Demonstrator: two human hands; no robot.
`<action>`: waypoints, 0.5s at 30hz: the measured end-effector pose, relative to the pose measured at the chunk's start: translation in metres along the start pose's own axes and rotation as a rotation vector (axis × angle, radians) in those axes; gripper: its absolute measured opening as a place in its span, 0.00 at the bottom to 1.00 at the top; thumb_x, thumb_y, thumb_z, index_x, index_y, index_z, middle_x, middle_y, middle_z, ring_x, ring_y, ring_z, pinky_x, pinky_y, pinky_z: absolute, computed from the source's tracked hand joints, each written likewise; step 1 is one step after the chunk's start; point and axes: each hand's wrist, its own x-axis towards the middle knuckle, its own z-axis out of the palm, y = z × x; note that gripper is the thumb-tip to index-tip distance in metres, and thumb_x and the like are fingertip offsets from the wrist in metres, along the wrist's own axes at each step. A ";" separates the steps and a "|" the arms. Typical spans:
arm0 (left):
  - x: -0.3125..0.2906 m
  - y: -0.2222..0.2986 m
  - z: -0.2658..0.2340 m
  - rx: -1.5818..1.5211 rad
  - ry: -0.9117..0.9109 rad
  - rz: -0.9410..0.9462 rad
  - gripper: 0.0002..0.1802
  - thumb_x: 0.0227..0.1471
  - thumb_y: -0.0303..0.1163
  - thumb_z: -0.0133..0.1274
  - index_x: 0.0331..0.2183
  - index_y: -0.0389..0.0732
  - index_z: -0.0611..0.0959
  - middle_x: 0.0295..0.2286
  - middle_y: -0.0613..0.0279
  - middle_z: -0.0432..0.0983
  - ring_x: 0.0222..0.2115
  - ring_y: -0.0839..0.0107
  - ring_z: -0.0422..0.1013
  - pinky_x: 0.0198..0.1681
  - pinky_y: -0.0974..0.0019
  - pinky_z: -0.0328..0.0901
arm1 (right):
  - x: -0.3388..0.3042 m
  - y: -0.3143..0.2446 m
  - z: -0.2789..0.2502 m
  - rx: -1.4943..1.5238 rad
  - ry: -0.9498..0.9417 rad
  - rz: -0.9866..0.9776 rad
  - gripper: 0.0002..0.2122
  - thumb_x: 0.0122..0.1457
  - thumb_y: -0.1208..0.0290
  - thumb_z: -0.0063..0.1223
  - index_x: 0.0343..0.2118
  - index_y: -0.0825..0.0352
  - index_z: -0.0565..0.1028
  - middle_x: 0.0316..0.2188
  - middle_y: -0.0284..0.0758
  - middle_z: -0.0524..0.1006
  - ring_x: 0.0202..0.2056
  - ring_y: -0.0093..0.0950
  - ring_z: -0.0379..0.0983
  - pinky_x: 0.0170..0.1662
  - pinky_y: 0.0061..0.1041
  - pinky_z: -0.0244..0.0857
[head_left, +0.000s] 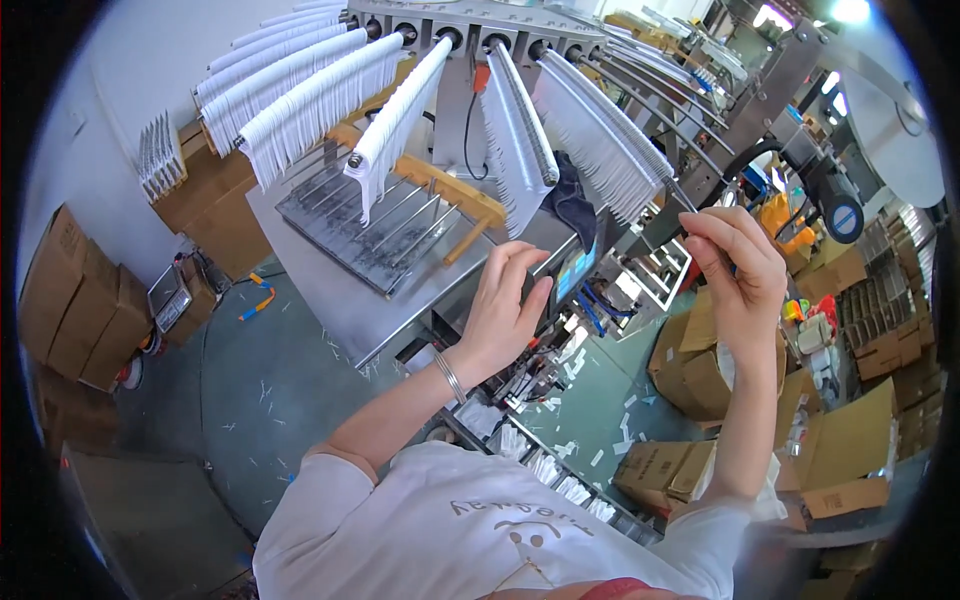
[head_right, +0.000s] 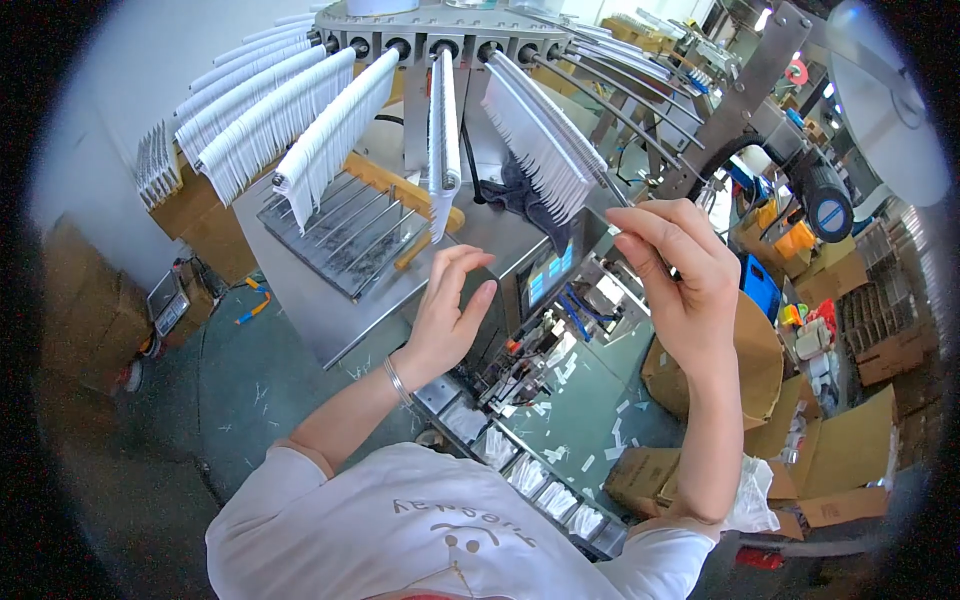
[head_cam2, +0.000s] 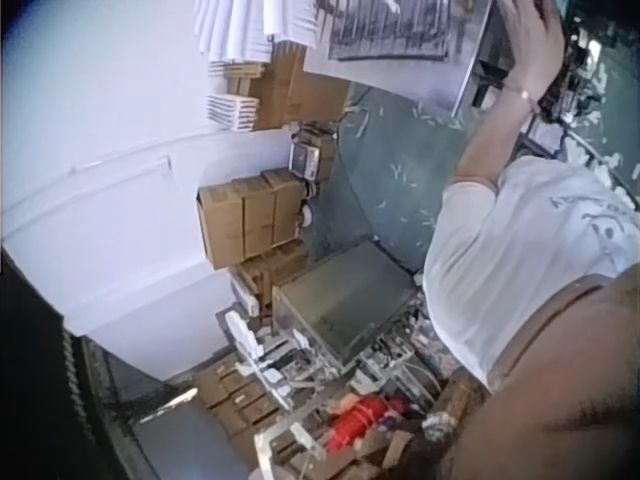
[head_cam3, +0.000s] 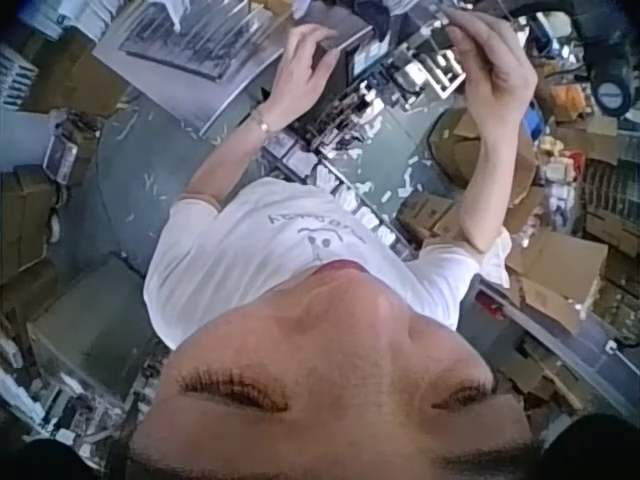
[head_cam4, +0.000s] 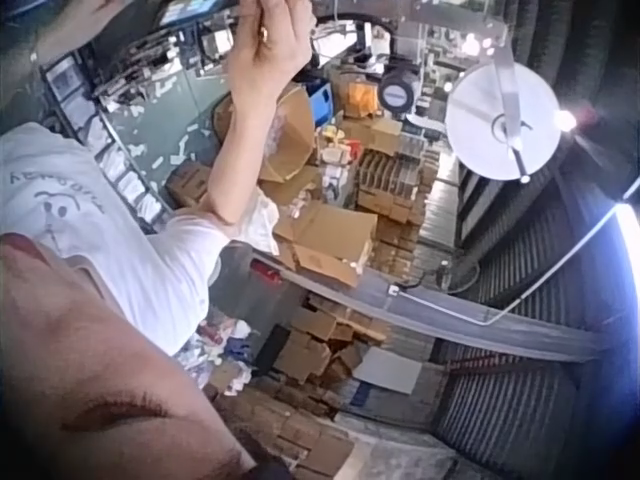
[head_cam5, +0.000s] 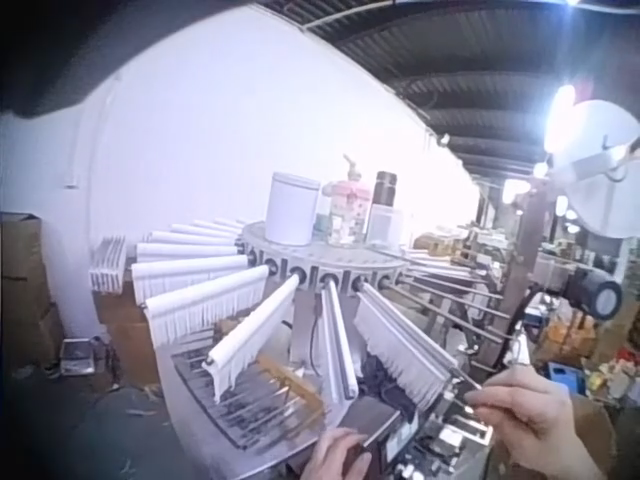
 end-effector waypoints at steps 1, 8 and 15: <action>0.000 -0.001 0.001 -0.015 -0.010 -0.004 0.15 0.54 0.30 0.48 0.45 0.37 0.70 0.43 0.53 0.61 0.46 0.59 0.62 0.50 0.63 0.57 | 0.000 0.001 0.000 -0.002 0.000 0.002 0.09 0.48 0.81 0.57 0.34 0.68 0.77 0.29 0.33 0.75 0.29 0.26 0.68 0.33 0.21 0.62; -0.002 0.001 0.001 -0.048 -0.031 0.011 0.14 0.54 0.30 0.49 0.43 0.38 0.71 0.44 0.53 0.61 0.45 0.59 0.63 0.49 0.64 0.58 | -0.003 0.006 -0.001 0.131 -0.033 0.043 0.11 0.47 0.77 0.60 0.35 0.71 0.76 0.28 0.34 0.76 0.29 0.24 0.71 0.34 0.19 0.63; -0.008 -0.004 0.000 -0.060 -0.048 0.001 0.13 0.53 0.30 0.50 0.42 0.38 0.72 0.43 0.54 0.62 0.45 0.58 0.63 0.49 0.63 0.58 | -0.036 0.011 -0.005 0.404 0.072 -0.059 0.09 0.49 0.79 0.55 0.34 0.73 0.75 0.24 0.39 0.75 0.25 0.28 0.69 0.34 0.26 0.64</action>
